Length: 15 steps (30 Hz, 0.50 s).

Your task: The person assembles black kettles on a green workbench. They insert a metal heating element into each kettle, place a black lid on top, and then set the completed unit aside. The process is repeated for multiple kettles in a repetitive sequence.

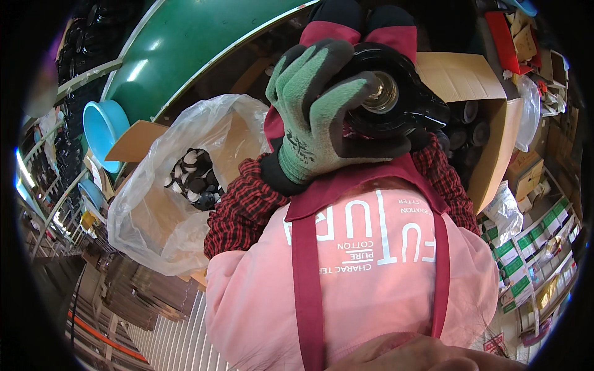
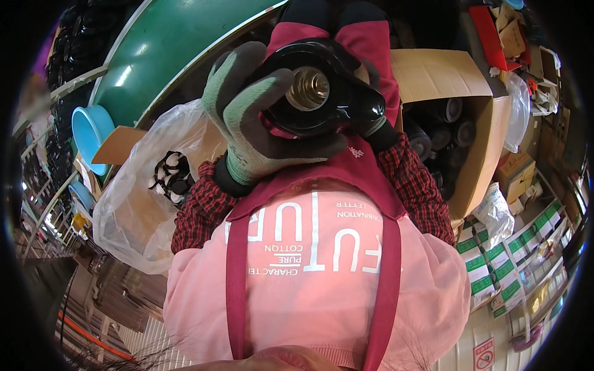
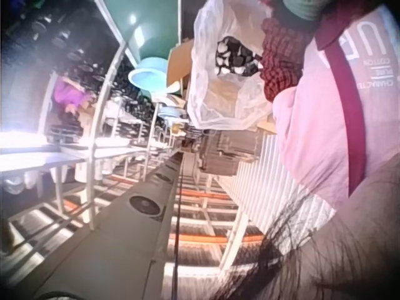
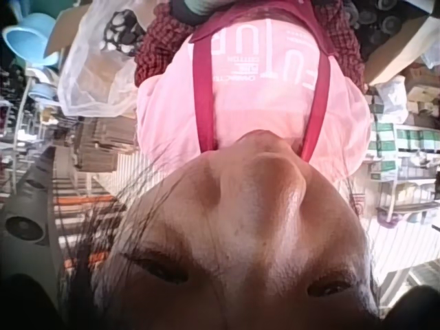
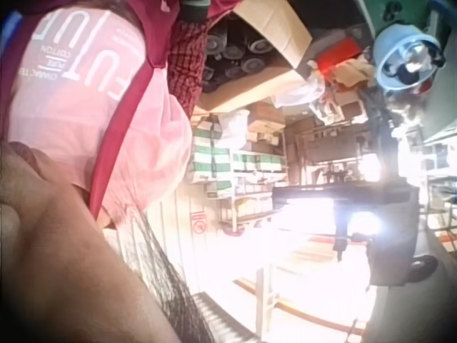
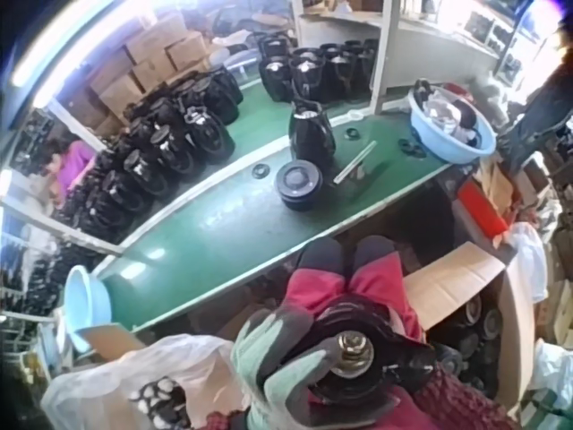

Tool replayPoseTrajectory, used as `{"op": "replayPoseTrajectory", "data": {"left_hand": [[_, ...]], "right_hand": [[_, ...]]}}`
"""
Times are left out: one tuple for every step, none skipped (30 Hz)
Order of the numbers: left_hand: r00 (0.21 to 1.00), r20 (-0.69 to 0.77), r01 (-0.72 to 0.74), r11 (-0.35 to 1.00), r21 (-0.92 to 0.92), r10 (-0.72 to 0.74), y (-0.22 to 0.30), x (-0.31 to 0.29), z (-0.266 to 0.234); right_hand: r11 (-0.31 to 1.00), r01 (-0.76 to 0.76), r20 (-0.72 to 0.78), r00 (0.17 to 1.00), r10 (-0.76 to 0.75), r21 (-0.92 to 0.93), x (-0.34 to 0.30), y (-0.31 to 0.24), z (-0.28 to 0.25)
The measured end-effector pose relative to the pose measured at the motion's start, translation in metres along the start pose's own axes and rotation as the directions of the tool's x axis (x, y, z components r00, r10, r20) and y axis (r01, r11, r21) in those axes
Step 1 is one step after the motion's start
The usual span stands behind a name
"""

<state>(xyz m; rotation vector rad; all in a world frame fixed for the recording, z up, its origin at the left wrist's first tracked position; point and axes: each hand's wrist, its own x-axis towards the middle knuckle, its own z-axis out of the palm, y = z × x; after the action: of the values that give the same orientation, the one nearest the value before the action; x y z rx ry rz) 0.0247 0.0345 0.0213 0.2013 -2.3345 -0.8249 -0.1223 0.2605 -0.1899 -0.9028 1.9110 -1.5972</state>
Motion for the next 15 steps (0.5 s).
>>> {"op": "replayPoseTrajectory", "data": {"left_hand": [[1.0,-0.009,0.003,1.0,0.004,-0.003,-0.0001,-0.0003,0.001],[1.0,-0.015,0.005,1.0,0.006,-0.005,0.0,-0.0006,0.0024],[1.0,-0.023,0.007,1.0,0.008,-0.007,0.0003,-0.0007,0.0022],[1.0,-0.027,0.012,1.0,0.005,-0.012,0.001,-0.0011,0.0034],[0.999,-0.03,0.012,1.0,0.003,-0.011,0.0013,-0.002,0.0046],[0.999,-0.034,0.011,1.0,-0.019,-0.012,0.0,-0.0029,0.0067],[1.0,-0.004,0.002,1.0,-0.018,-0.003,0.0003,-0.0012,0.0044],[1.0,0.026,-0.006,1.0,-0.02,0.007,0.0002,0.0009,0.0017],[0.998,0.055,-0.014,1.0,-0.023,0.015,0.0001,0.0028,-0.001],[0.998,0.057,-0.011,0.999,-0.034,0.013,0.0003,0.0026,0.0002],[0.998,0.06,-0.008,0.999,-0.044,0.01,0.0009,0.0023,0.0009],[0.998,0.064,-0.012,0.999,-0.043,0.014,0.001,0.0007,0.0015],[0.997,0.068,-0.016,0.999,-0.042,0.019,0.001,-0.0015,0.0022],[0.997,0.078,-0.015,0.999,-0.047,0.019,0.0022,-0.0017,0.0028],[0.996,0.086,-0.015,0.999,-0.051,0.02,0.003,-0.0018,0.0033]], "right_hand": [[1.0,-0.003,0.006,1.0,0.003,0.002,0.0006,0.0,-0.0016],[1.0,-0.001,0.006,1.0,0.001,0.003,0.001,0.0002,-0.0021],[1.0,-0.005,0.004,1.0,0.005,0.006,0.0007,0.0001,-0.002],[1.0,-0.005,0.0,1.0,0.005,0.007,0.0007,0.0,-0.0024],[1.0,-0.006,-0.003,1.0,0.006,0.01,0.0005,0.0001,-0.0019],[1.0,-0.007,-0.005,1.0,0.007,0.015,0.0009,0.0004,-0.0019],[1.0,-0.009,-0.008,1.0,0.009,0.018,0.0014,0.0008,-0.0014],[1.0,-0.012,-0.007,1.0,0.013,0.017,0.0021,0.0008,-0.0017],[1.0,-0.014,-0.01,1.0,0.014,0.019,0.002,0.0004,-0.0022],[1.0,-0.015,-0.01,1.0,0.015,0.023,0.0026,0.0004,-0.0025],[1.0,-0.016,-0.01,1.0,0.016,0.027,0.0022,0.0002,-0.0026],[1.0,-0.017,-0.01,1.0,0.017,0.027,0.0021,0.0001,-0.003],[0.999,-0.019,-0.01,1.0,0.019,0.031,0.0008,-0.0004,-0.0024],[0.999,-0.024,-0.009,1.0,0.024,0.03,-0.0005,-0.0006,-0.0023],[0.999,-0.027,-0.009,1.0,0.027,0.032,-0.001,-0.0007,-0.0024]]}}
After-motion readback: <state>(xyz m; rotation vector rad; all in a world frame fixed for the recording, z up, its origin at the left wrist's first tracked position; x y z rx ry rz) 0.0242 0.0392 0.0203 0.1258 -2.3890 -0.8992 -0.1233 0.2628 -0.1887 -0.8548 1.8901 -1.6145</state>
